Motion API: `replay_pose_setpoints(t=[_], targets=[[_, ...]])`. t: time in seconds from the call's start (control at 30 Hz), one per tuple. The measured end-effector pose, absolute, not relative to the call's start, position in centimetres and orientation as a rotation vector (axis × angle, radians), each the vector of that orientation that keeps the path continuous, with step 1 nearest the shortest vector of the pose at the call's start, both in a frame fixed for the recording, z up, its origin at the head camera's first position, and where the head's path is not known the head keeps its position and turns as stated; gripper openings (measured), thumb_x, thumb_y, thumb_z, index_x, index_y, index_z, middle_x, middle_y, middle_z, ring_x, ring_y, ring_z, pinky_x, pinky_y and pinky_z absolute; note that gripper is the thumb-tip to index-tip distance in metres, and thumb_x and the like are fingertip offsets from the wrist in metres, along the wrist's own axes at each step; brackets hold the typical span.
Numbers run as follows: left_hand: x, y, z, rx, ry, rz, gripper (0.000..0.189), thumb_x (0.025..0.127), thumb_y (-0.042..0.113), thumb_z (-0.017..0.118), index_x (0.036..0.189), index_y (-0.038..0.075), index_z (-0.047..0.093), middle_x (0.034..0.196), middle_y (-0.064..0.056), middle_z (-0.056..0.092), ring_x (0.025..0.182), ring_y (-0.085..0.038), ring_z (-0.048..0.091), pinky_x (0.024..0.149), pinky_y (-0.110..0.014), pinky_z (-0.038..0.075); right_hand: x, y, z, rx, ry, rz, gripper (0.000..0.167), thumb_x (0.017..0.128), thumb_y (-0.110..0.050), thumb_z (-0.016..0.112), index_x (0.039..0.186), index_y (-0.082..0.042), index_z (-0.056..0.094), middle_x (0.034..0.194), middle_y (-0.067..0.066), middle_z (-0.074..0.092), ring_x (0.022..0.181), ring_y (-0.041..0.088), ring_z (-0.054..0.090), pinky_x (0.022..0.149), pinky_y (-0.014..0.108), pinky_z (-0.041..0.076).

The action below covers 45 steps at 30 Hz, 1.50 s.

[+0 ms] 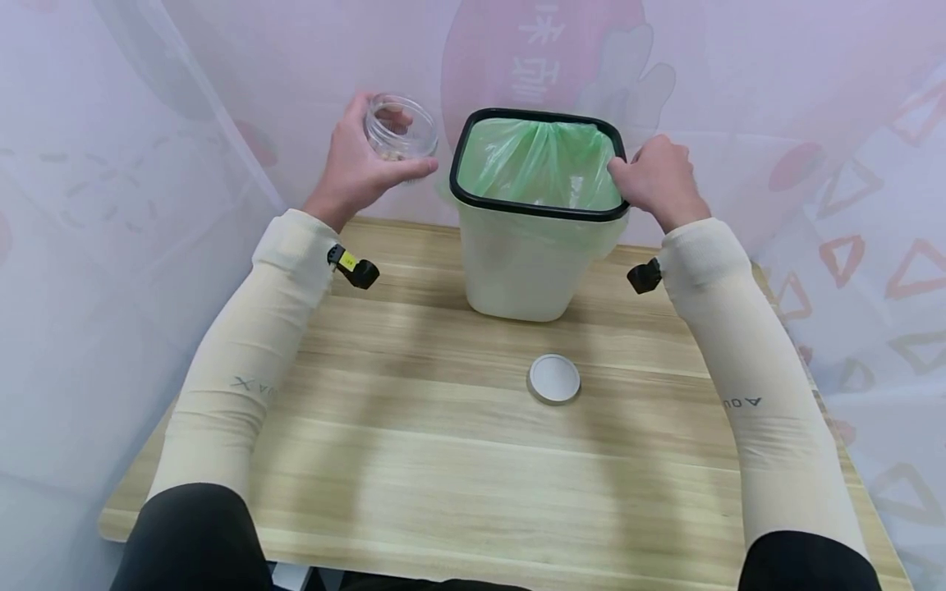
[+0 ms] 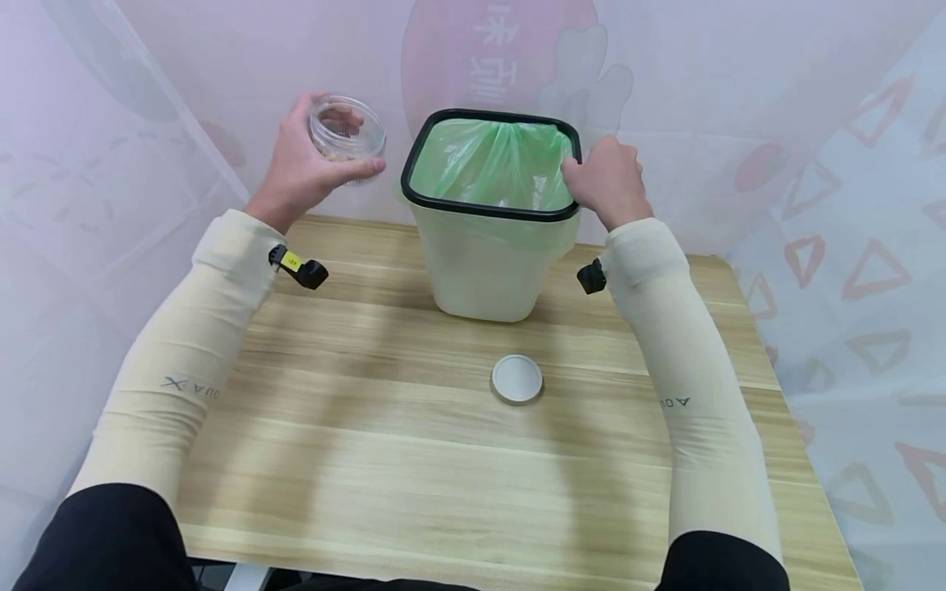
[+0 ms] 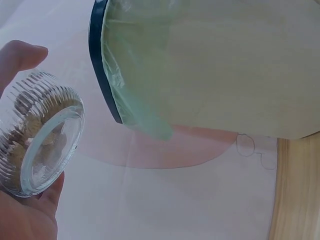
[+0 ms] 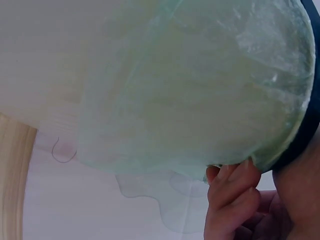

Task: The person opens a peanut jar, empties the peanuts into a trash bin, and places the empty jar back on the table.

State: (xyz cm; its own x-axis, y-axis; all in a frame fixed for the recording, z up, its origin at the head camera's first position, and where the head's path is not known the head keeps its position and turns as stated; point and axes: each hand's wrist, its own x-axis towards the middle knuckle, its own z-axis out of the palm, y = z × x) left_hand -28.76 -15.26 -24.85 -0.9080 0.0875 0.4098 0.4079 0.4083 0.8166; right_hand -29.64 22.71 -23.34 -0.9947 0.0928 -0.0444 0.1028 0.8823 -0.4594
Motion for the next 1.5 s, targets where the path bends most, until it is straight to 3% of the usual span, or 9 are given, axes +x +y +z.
replay_pose_setpoints(t=[0.37,0.97,1.23,1.5], targets=[[-29.2,-13.9,-22.7,-0.471,-2.396,-1.407,0.077,0.073,0.021,0.093,0.136,0.008,0.051,0.125,0.002,0.062,0.122,-0.017,0.06,0.104,-0.026,0.052,-29.7,22.7,-23.2,0.155,3.032,-0.711,0.044,0.1,-0.035,0.046,0.062,-0.013,0.044,0.052,-0.006,0.035,0.049,0.016,0.036,0.047,0.031,0.036],[-31.2,-12.3,-21.4,-0.547,-2.44,-1.182,0.082,0.069,0.023,0.096,0.134,0.004,0.05,0.133,-0.011,0.063,0.122,-0.019,0.061,0.105,-0.022,0.051,-29.7,22.4,-23.1,0.162,3.041,-0.701,0.042,0.1,-0.035,0.048,0.065,-0.012,0.045,0.052,-0.006,0.038,0.05,0.016,0.04,0.047,0.03,0.038],[-31.5,-12.0,-21.3,-0.581,-2.439,-1.123,0.081,0.068,0.023,0.096,0.132,0.002,0.052,0.126,-0.005,0.06,0.12,-0.013,0.059,0.104,-0.02,0.05,-29.8,22.1,-23.1,0.168,3.033,-0.694,0.04,0.1,-0.035,0.048,0.068,-0.012,0.045,0.053,-0.006,0.038,0.049,0.016,0.041,0.047,0.03,0.039],[-31.6,-11.5,-21.0,-0.632,-2.444,-1.059,0.079,0.07,0.021,0.094,0.133,0.002,0.051,0.127,-0.009,0.06,0.117,-0.01,0.056,0.103,-0.019,0.049,-29.7,21.9,-22.9,0.173,3.037,-0.684,0.038,0.1,-0.034,0.049,0.07,-0.011,0.046,0.055,-0.005,0.039,0.05,0.016,0.043,0.047,0.03,0.04]])
